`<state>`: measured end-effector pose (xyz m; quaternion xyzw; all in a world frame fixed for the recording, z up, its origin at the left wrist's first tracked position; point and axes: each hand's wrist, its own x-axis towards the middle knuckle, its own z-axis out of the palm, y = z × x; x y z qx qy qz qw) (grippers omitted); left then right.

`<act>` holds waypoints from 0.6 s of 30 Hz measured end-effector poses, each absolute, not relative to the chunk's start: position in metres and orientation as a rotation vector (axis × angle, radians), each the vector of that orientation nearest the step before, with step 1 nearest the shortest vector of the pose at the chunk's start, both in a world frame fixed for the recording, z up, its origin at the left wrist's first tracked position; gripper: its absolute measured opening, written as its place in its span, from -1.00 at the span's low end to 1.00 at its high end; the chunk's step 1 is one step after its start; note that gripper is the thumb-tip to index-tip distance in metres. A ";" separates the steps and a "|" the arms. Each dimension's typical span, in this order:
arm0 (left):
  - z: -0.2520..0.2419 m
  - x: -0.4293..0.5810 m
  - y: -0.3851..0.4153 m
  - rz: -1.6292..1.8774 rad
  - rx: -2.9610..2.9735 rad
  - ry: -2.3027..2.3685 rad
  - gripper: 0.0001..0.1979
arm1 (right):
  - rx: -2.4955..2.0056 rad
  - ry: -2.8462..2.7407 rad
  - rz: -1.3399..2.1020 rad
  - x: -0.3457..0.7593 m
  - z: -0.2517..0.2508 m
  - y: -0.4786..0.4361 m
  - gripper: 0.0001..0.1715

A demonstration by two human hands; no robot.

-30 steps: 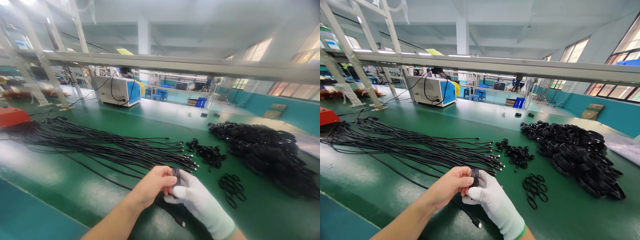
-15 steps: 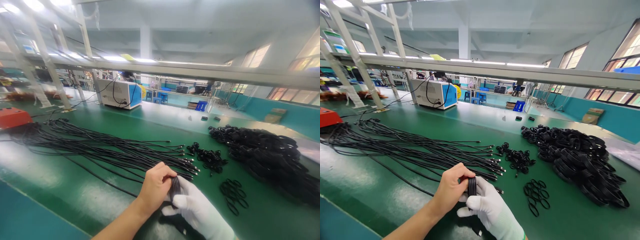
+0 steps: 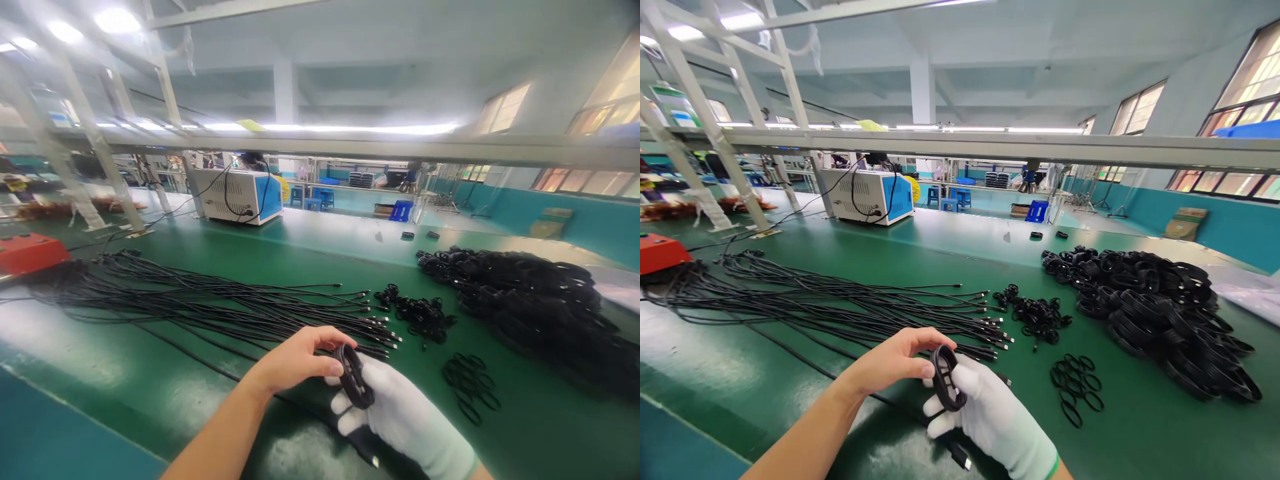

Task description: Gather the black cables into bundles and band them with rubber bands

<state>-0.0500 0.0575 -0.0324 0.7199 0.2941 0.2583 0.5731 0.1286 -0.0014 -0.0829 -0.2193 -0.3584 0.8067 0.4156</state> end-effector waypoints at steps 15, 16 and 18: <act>-0.052 -0.029 0.048 0.914 1.629 0.936 -0.66 | -0.538 -0.860 1.869 0.124 -0.073 -0.006 -0.52; -0.051 -0.032 0.049 0.899 1.628 0.924 -0.67 | -0.568 -0.875 1.826 0.126 -0.070 -0.005 -0.54; -0.049 -0.041 0.053 0.909 1.623 0.957 -0.72 | -0.689 -0.957 1.654 0.136 -0.065 0.001 -0.60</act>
